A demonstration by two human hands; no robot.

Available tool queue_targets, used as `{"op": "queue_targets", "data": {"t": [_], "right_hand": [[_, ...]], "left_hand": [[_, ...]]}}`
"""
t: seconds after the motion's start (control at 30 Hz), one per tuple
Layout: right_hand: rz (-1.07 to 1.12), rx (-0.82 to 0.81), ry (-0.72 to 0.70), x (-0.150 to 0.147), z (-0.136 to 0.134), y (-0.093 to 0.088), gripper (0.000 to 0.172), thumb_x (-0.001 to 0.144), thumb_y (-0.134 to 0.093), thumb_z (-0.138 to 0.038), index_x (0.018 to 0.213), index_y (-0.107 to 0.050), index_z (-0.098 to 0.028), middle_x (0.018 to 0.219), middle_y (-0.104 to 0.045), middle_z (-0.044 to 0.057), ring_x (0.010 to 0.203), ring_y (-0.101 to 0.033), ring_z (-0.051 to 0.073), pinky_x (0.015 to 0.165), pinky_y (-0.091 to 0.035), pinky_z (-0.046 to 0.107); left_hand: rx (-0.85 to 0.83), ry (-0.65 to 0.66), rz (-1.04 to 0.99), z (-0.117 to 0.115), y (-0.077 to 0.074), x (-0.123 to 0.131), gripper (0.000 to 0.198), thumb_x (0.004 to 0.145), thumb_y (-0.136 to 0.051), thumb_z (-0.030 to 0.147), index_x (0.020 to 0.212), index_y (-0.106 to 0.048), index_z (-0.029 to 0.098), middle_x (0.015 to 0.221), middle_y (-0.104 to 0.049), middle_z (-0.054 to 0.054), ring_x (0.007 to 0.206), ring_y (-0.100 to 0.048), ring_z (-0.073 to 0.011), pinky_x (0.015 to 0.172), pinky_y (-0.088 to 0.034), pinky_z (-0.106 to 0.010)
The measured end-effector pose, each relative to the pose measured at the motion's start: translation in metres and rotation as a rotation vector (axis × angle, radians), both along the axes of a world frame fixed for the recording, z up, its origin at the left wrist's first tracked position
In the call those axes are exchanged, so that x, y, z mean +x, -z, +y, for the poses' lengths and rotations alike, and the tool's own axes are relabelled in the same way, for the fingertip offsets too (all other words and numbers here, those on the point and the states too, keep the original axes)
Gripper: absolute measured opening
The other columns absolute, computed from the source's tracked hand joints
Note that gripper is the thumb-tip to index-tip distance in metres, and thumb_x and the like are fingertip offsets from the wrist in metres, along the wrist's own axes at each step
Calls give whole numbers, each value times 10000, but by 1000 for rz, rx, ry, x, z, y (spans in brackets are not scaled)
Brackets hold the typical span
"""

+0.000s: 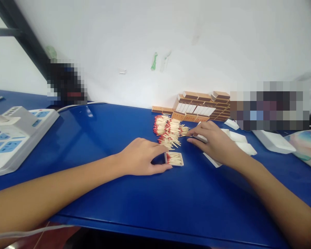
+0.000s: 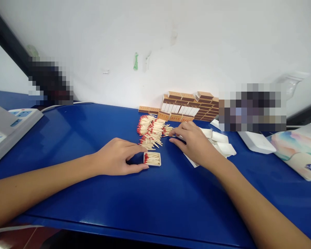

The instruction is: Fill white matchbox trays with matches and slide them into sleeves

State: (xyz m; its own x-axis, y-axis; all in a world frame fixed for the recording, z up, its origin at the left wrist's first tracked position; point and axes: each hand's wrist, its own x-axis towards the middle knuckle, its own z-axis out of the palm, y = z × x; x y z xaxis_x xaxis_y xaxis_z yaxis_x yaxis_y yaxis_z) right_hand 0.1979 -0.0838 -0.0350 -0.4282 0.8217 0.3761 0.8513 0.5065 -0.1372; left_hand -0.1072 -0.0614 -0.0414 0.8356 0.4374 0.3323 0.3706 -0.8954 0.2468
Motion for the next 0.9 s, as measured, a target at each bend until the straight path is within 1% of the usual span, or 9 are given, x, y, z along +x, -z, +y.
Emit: {"op": "queue_targets", "data": {"t": [0.17,0.27,0.37,0.5,0.6,0.67,0.77,0.83,0.9], "right_hand": [[2,27,20,-8,3,5,137,1008,-581,-332,1044,-656,-223,993,-653,105,946,-573,293,848,-476,464],[11,32,34,-9,6,6,111,1010,-567,-299,985,-632,-213,962,-633,103,929,-564,287,833,-471,450],[11,17,49,-7,8,8,147,1006,-565,-303,901,-620,-217,906,-614,96,892,-556,285,804,-467,442],[-3,-6,62,-5,9,11,173,1010,-554,-329,904,-624,-212,935,-614,107,904,-554,288,817,-477,457],[-11,-19,68,-3,10,11,192,1018,-542,-341,893,-617,-216,920,-612,105,897,-547,289,817,-479,464],[-19,-32,59,-2,9,9,201,1027,-528,-338,884,-605,-218,917,-611,105,896,-540,291,817,-474,468],[6,-31,42,-6,1,-2,190,1038,-519,-330,902,-592,-220,938,-606,102,928,-534,293,835,-459,463],[60,-36,42,-14,-10,-11,185,1046,-518,-340,914,-579,-227,933,-598,88,924,-531,281,821,-455,438],[114,-113,10,-28,-24,-20,192,1063,-499,-353,926,-566,-236,939,-601,75,905,-535,260,789,-458,404]], "left_hand": [[6,10,-8,1,1,-1,404,962,-609,567,1074,-730,199,727,-697,12,647,-664,-140,577,-408,-262],[2,10,-12,1,0,-1,401,961,-610,565,1076,-733,201,709,-691,18,625,-648,-140,576,-398,-263],[-12,16,-1,1,-1,-1,391,966,-609,555,1082,-729,201,713,-694,14,651,-662,-145,586,-399,-256],[-19,16,4,1,-2,-1,400,963,-608,564,1059,-726,194,706,-684,16,645,-659,-138,583,-404,-257],[-16,16,3,1,-2,-1,398,971,-593,564,1052,-723,197,704,-679,23,640,-655,-132,585,-410,-263],[-15,14,4,1,-1,-1,393,972,-594,563,1048,-722,199,699,-676,28,633,-652,-131,583,-405,-267],[-12,11,-6,1,-1,-1,387,969,-602,559,1042,-723,199,687,-673,33,626,-648,-133,577,-394,-270],[-9,8,-9,1,0,-1,380,968,-606,553,1047,-727,201,682,-674,33,627,-650,-135,574,-387,-270],[-7,1,-6,1,-1,-1,383,964,-611,552,1071,-733,205,675,-675,33,620,-647,-136,568,-380,-268]]}}
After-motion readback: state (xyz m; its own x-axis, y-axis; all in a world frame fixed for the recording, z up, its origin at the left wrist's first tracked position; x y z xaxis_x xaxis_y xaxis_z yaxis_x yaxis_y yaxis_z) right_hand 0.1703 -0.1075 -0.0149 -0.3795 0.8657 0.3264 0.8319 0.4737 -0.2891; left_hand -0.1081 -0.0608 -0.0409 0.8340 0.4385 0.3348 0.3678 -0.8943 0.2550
